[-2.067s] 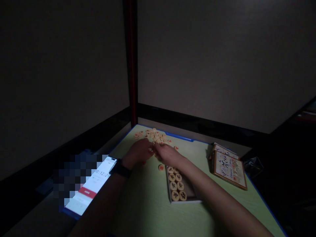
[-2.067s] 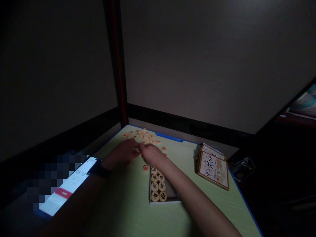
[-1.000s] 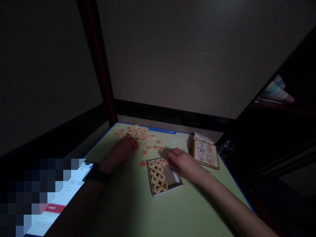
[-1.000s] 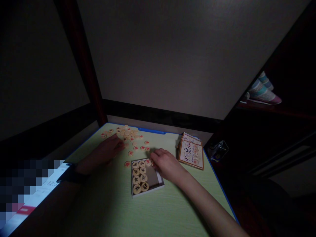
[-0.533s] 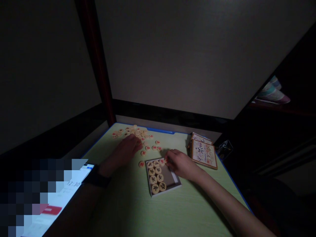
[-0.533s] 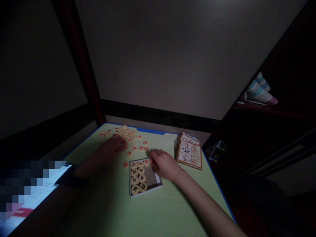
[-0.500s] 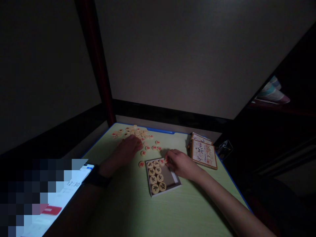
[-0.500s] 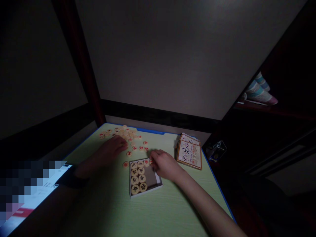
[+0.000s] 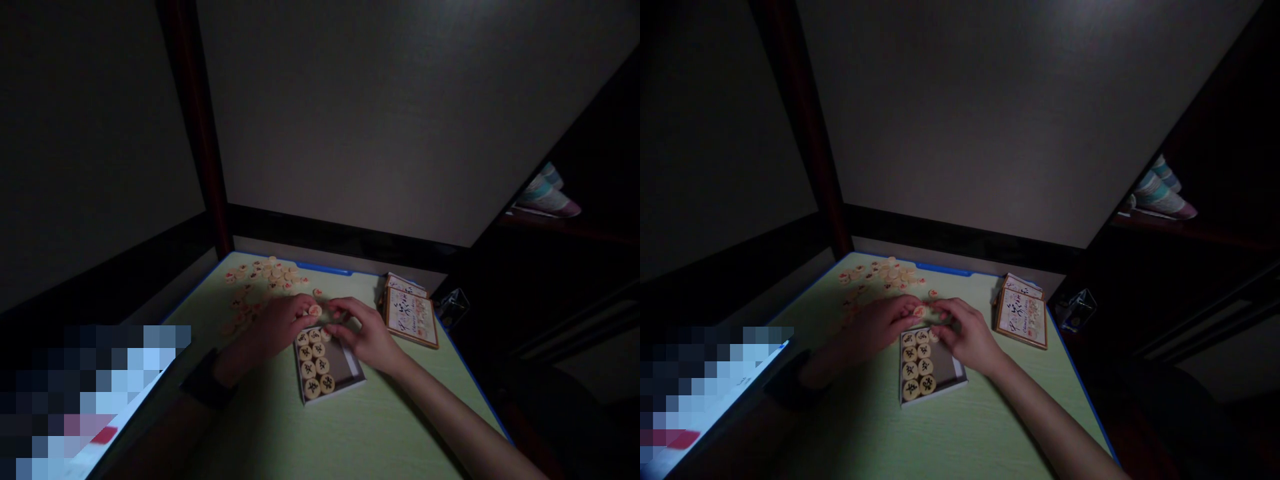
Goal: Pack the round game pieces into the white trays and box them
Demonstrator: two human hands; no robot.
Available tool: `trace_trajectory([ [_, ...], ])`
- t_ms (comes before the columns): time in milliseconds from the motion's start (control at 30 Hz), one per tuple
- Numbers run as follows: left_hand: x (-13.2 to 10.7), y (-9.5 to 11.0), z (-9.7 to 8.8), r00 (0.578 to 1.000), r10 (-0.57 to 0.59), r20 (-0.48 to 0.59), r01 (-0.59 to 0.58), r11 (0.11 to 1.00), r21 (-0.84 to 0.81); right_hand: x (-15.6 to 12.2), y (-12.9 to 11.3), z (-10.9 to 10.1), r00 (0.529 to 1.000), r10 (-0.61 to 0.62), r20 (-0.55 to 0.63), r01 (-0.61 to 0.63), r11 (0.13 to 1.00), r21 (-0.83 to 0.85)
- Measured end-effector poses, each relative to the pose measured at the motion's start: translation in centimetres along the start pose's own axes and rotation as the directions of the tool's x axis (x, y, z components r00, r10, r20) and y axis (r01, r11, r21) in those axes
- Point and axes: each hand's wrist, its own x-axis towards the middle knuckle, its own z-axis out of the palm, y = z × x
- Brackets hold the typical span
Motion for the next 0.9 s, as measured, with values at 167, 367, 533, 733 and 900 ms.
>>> trace_trajectory([
  [167, -0.1, 0.1, 1.2, 0.997, 0.022, 0.067, -0.007, 0.976, -0.217, -0.5, 0.4, 1.0, 0.995, -0.099, 0.001, 0.099, 0.995, -0.015],
  [367, 0.1, -0.5, 2.3, 0.992, -0.079, 0.099, 0.110, 0.922, -0.372, -0.6, 0.6, 1.2, 0.990, -0.142, 0.021, 0.142, 0.990, -0.012],
  [533, 0.0, -0.6, 2.3, 0.988, -0.087, 0.131, 0.131, 0.914, -0.383, -0.6, 0.7, 0.9, 0.990, -0.116, 0.082, 0.122, 0.989, -0.083],
  [733, 0.4, -0.9, 0.2, 0.993, -0.087, -0.085, 0.078, 0.991, -0.108, 0.4, 1.2, -1.9, 0.990, 0.077, 0.115, -0.055, 0.982, -0.182],
  [900, 0.7, -2.0, -1.8, 0.893, -0.192, -0.408, 0.213, 0.977, 0.006, 0.7, 1.7, -2.5, 0.958, 0.118, 0.261, -0.057, 0.971, -0.232],
])
